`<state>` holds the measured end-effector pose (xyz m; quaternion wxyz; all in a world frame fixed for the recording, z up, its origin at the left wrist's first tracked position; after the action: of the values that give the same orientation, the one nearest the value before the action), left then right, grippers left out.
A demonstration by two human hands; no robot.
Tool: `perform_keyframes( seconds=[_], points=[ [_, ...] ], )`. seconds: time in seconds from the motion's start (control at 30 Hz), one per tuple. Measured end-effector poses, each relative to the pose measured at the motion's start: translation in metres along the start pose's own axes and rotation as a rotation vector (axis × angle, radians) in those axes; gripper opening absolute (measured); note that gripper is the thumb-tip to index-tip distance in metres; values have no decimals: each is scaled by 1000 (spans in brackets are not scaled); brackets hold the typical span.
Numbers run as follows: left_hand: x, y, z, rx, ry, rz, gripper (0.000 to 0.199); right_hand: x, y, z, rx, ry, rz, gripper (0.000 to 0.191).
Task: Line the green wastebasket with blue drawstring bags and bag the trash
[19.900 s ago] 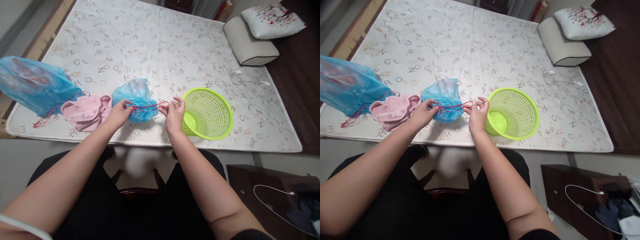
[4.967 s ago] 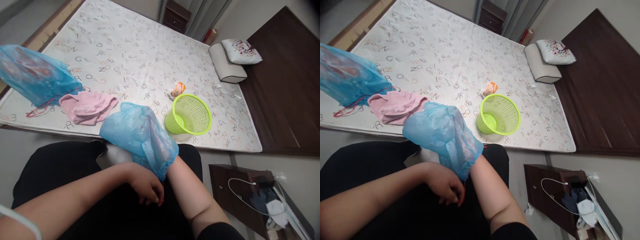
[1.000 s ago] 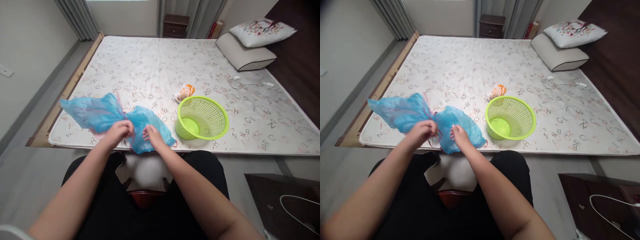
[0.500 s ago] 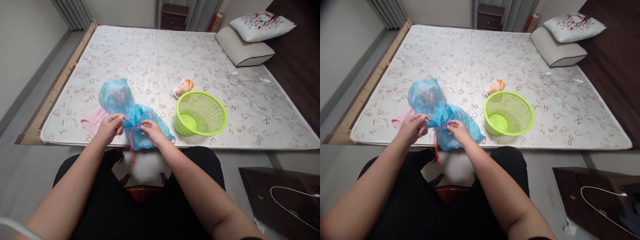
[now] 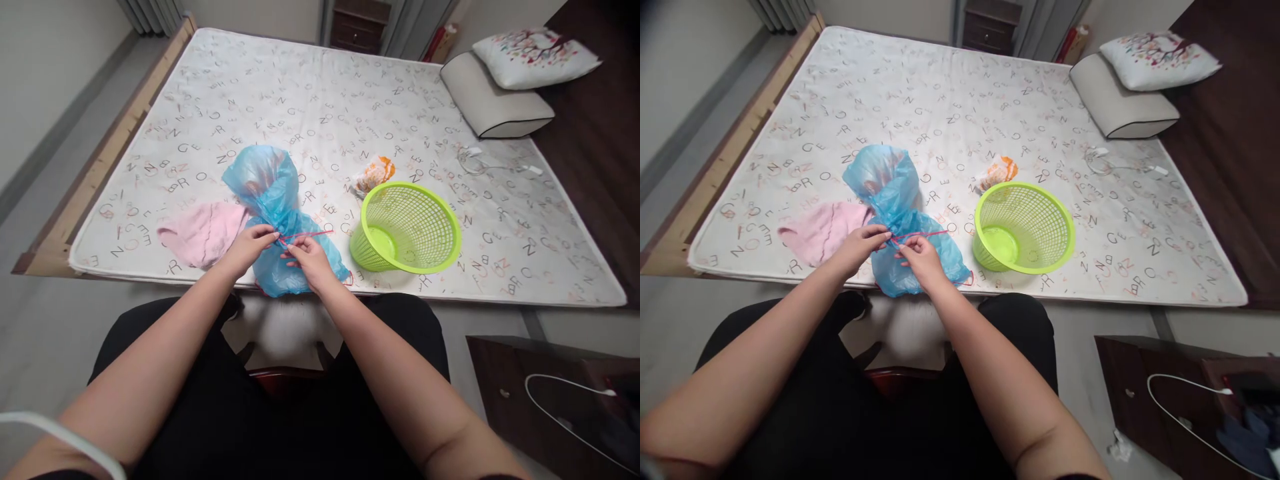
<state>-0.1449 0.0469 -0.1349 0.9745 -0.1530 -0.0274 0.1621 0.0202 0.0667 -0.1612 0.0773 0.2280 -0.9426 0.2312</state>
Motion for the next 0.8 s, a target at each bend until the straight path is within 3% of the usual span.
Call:
perform_keyframes(
  seconds=[0.13, 0.3, 0.37, 0.5, 0.57, 0.67, 0.8],
  points=[
    [0, -1, -1, -82, -220, -2, 33, -3, 0, 7, 81, -118, 58, 21],
    [0, 0, 2, -39, -141, 11, 33, -14, -4, -6, -59, -171, 207, 11],
    [0, 1, 2, 0, -110, 11, 34, -9, -8, -12, -83, -194, 86, 10],
    [-4, 4, -2, 51, -82, 55, 45, 13, -23, -24, -112, -344, -320, 17],
    [-8, 5, -3, 87, -71, 117, 50, 14, -28, -30, -141, -352, -374, 22],
    [-6, 5, -1, 145, -62, 115, 53, 5, -23, -40, -210, -298, -280, 34],
    [12, 1, -1, 127, -52, -91, 53, -17, -11, -47, -352, -432, 69, 28]
  ],
)
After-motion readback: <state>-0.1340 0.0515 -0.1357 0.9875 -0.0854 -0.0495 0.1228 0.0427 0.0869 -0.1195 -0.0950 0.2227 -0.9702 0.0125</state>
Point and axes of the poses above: each hand's wrist, its own y-axis towards the middle knuckle, its own x-axis out of the palm, z = x × y, the point moved 6 cm from there along y, towards the middle knuckle, and after that the axes turned 8 degrees about -y, right-handed, at the moved point
